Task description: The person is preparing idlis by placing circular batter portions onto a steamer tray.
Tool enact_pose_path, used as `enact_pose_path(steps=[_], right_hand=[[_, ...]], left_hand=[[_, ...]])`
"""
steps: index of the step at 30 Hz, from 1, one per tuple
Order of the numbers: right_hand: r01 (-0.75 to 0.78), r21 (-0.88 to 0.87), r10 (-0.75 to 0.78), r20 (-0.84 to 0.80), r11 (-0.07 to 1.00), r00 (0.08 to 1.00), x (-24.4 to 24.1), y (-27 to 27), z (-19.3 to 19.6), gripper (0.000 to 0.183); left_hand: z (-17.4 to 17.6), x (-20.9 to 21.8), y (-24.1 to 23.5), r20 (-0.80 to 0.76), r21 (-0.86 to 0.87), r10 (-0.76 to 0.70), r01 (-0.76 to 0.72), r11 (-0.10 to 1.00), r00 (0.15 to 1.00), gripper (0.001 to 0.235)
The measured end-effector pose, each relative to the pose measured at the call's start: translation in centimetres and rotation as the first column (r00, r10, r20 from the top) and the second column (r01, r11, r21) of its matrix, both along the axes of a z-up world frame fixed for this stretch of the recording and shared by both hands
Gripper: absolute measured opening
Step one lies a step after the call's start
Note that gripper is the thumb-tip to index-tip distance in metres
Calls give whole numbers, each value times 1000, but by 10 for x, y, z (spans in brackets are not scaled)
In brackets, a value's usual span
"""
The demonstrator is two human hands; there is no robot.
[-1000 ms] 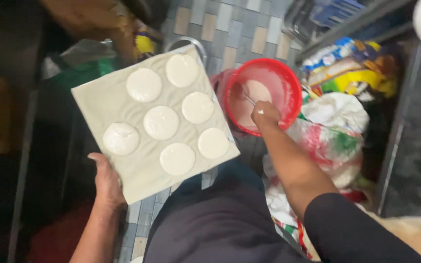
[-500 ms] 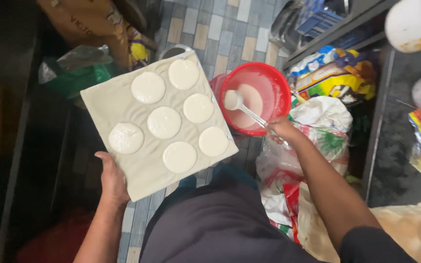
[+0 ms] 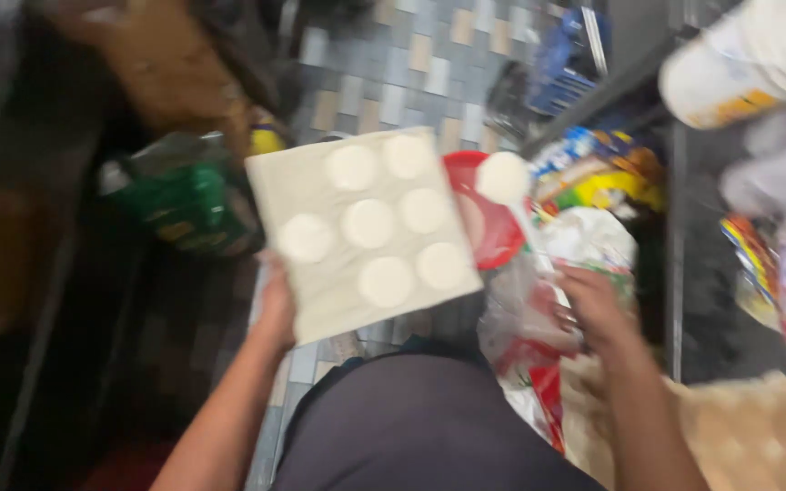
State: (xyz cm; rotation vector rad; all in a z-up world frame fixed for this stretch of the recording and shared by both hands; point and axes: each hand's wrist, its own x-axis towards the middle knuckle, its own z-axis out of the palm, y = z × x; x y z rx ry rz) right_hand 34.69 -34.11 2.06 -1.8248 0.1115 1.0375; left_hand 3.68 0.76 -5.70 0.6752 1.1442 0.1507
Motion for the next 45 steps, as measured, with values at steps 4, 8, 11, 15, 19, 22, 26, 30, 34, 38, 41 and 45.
enact_pose_path(steps=[4, 8, 11, 15, 19, 22, 26, 30, 34, 38, 41, 45], right_hand=[[-66, 90, 68, -12, 994, 998, -9, 41, 47, 25], [-128, 41, 121, 132, 991, 984, -31, 88, 82, 27], [-266, -22, 257, 344, 964, 903, -38, 116, 54, 27], [-411, -260, 453, 742, 874, 495, -84, 160, 67, 25], [-307, -594, 647, 755, 744, 107, -112, 180, 82, 26], [-287, -644, 671, 741, 709, -6, -119, 183, 83, 25], [-277, -646, 656, 751, 711, -69, -120, 184, 77, 27], [-259, -632, 627, 771, 730, -116, -118, 186, 72, 30], [-256, -644, 645, 758, 721, -93, -117, 186, 76, 30], [-235, -647, 632, 761, 725, -144, -113, 183, 72, 30], [-229, -628, 598, 778, 743, -192, -110, 183, 75, 30], [-242, -653, 622, 757, 718, -198, -107, 183, 80, 27]], left_hand=[[26, 27, -9, 170, -34, 8, -2, 999, 985, 94], [31, 45, -18, 297, -104, -29, 62, 993, 954, 93], [40, 51, -20, 290, -84, -54, 82, 993, 955, 91], [33, 46, -22, 229, -16, -74, 80, 997, 971, 90], [32, 32, -20, 231, 14, -65, 64, 998, 971, 91], [34, 26, -17, 229, 13, -59, 57, 998, 972, 91], [34, 19, -14, 243, -13, -47, 51, 999, 969, 89], [30, 15, -16, 275, 10, -46, 45, 999, 960, 91], [46, 15, -17, 262, -16, -46, 52, 999, 964, 90], [43, 18, -21, 254, -42, -49, 62, 997, 966, 88], [41, 23, -24, 271, -36, -46, 58, 998, 961, 88], [37, 24, -25, 233, -17, -49, 55, 998, 971, 88]])
